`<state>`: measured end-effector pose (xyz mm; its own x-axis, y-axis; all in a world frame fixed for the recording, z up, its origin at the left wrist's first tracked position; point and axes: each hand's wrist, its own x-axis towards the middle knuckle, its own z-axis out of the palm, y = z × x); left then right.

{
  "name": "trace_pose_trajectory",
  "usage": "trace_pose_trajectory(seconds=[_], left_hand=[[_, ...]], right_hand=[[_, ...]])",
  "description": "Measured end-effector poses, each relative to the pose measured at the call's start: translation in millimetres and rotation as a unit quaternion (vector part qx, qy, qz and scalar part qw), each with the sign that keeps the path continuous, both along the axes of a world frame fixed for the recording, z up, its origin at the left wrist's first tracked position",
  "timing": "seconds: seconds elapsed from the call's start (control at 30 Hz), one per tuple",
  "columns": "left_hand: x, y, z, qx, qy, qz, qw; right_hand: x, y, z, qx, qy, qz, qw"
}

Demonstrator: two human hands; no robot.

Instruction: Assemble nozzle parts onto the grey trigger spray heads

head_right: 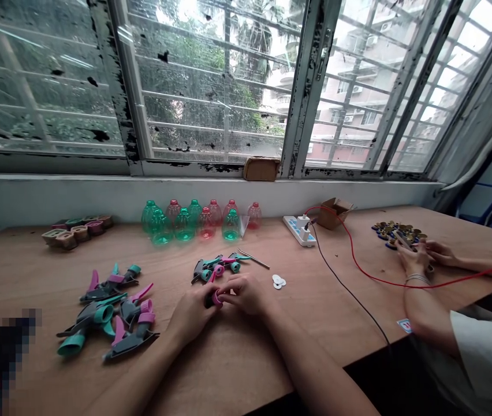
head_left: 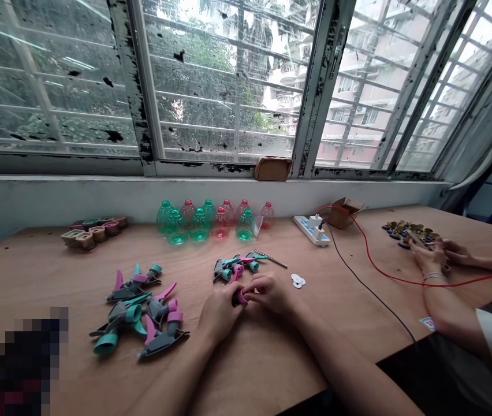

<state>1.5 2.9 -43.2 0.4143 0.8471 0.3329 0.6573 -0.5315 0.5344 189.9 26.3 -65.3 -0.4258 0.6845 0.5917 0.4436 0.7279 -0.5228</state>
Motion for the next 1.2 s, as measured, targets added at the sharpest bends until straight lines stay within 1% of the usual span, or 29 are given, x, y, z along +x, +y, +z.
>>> trace_pose_trajectory(seconds=[0.13,0.3,0.53,0.63,0.8,0.9,1.03,1.2], left_hand=[[0.6,-1.5,0.5,-0.003,-0.003,0.014,1.0],[2.6,-3.6,1.2,0.0,0.002,0.007,1.0],[2.3,-4.6,2.2,-0.008,0.019,0.003,1.0],[2.3,-4.6,3.5,-0.014,0.012,-0.005,1.0],[3.6,-5.0,5.5,-0.021,0.005,-0.01,1.0],[3.5,-4.4,4.9,-0.014,-0.002,-0.012,1.0],[2.7,-3.1,3.3,0.001,-0.014,-0.021,1.0],[3.0,-1.8,3.5,0.005,-0.007,-0.022,1.0]], right_hand=[[0.2,-1.1,0.5,-0.005,0.002,-0.008,1.0],[0.1,-2.1,1.3,-0.016,-0.001,0.001,1.0],[-1.8,-3.4,-0.4,0.004,0.004,-0.011,1.0],[-0.9,-3.5,0.6,0.004,0.0,-0.008,1.0],[1.6,-3.7,5.8,0.011,-0.039,0.007,0.999],[1.1,-3.6,6.2,0.015,-0.037,0.011,0.999],[0.3,-3.6,4.9,-0.001,-0.021,0.009,1.0],[1.1,-3.6,7.0,-0.03,-0.031,0.009,0.999]])
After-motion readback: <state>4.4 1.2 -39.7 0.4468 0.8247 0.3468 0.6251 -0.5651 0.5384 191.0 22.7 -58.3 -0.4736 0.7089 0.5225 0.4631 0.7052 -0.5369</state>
